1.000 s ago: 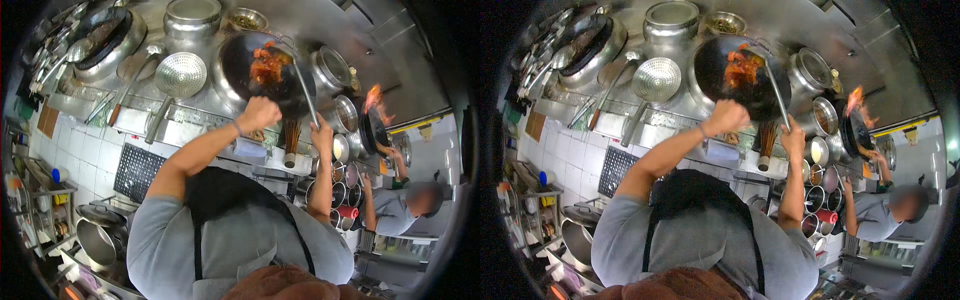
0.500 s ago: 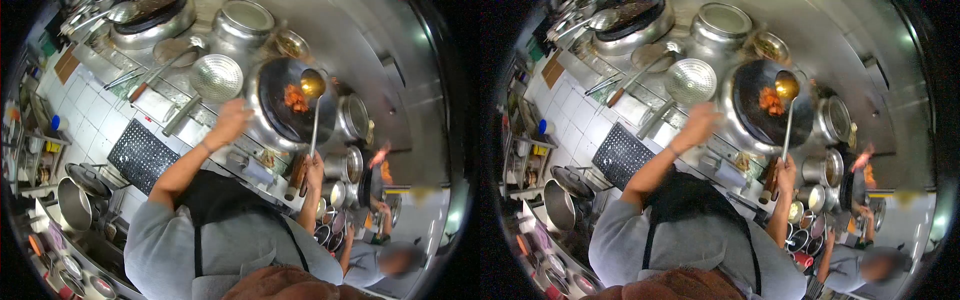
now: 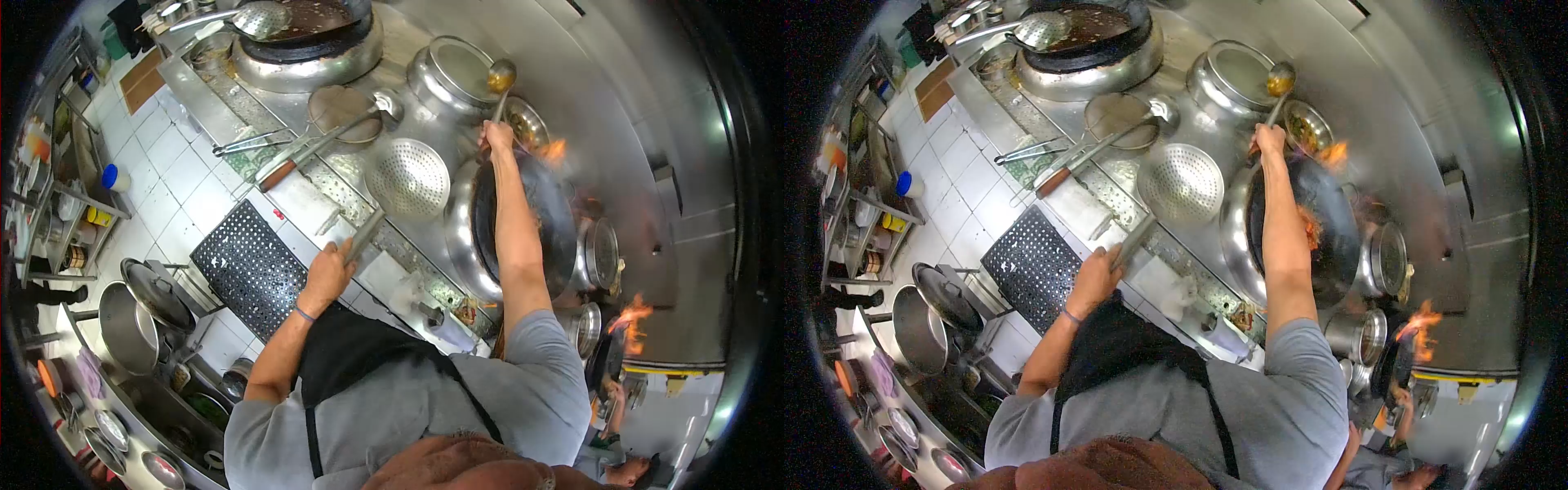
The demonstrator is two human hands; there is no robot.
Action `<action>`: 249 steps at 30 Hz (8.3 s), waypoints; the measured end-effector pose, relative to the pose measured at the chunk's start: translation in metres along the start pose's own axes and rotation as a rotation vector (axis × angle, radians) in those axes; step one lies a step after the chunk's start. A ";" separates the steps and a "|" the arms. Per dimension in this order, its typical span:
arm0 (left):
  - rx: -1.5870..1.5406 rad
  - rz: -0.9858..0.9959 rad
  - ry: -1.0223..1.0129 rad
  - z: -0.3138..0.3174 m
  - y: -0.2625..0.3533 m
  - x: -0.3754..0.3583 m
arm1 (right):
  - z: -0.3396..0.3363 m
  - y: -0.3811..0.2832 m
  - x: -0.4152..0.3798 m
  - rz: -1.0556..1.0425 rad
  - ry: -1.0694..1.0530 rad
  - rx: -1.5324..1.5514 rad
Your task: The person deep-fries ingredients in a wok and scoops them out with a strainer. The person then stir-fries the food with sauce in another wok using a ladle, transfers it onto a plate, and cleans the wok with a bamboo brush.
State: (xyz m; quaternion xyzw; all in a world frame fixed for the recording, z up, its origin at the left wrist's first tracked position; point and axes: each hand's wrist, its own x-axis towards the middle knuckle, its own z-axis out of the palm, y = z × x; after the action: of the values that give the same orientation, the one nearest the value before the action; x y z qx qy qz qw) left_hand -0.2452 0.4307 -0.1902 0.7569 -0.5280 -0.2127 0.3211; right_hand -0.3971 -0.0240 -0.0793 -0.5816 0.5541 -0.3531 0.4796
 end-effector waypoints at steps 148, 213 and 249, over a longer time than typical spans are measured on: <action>-0.262 0.746 -0.825 0.276 0.367 -0.042 | -0.344 0.234 -0.664 0.405 0.997 -0.447; -1.441 -0.598 -0.828 0.159 0.224 0.048 | -0.351 0.156 -0.629 -0.139 0.811 1.097; -1.304 -0.788 -0.962 0.216 0.273 0.086 | -0.284 0.036 -0.453 -0.192 0.079 0.889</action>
State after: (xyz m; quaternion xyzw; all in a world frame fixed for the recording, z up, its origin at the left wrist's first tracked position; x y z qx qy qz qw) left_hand -0.5381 0.2291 -0.1465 0.3796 -0.0822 -0.8584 0.3351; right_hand -0.7380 0.3771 0.0243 -0.3541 0.3101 -0.6214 0.6264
